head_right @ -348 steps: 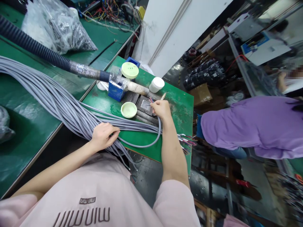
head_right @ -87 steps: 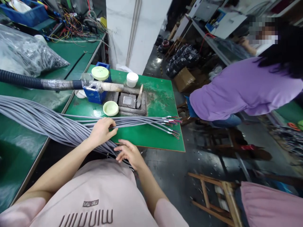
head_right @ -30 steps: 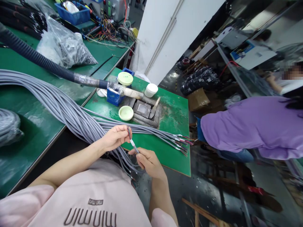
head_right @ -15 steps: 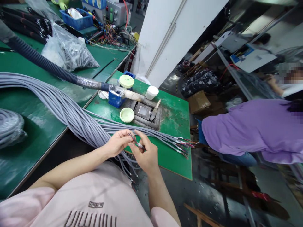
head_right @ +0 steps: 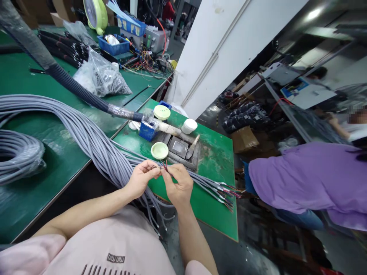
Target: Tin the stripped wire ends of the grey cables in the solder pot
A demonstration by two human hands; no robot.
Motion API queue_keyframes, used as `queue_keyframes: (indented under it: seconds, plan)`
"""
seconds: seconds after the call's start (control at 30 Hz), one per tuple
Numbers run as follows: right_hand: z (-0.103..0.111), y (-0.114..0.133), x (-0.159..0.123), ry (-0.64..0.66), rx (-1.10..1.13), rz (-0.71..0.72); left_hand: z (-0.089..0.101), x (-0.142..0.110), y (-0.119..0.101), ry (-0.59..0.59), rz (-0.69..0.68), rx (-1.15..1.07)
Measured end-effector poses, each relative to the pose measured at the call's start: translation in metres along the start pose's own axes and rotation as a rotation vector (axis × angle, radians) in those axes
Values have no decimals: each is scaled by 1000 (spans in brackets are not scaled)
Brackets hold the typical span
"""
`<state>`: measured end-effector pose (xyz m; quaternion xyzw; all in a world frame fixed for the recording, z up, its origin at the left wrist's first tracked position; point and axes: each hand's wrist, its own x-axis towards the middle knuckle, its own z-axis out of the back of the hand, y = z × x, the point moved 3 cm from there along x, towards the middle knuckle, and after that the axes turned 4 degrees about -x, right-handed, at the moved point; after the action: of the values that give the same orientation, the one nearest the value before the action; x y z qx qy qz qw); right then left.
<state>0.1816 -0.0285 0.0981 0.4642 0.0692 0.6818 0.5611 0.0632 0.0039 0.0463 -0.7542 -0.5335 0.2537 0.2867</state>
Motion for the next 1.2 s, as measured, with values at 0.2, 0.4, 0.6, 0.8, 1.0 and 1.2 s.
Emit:
queue_keyframes:
  seconds: [0.2, 0.4, 0.6, 0.8, 1.0, 1.2]
  plan:
    - [-12, -15, 23, 65, 4, -56, 13, 4, 6, 21, 82, 117]
    - [-29, -54, 61, 192, -95, -104, 42, 1, -10, 124, -347, 862]
    - [-59, -86, 81, 397, -327, -143, 51, -2, -2, 297, -541, 1343]
    - [-74, -95, 84, 512, -536, -123, 49, -2, 4, 325, -615, 1465]
    - [-73, -92, 85, 544, -597, -107, 51, -2, 6, 333, -649, 1500]
    - [-31, -100, 96, 379, -517, -119, 48, -4, 4, 318, -704, 1512]
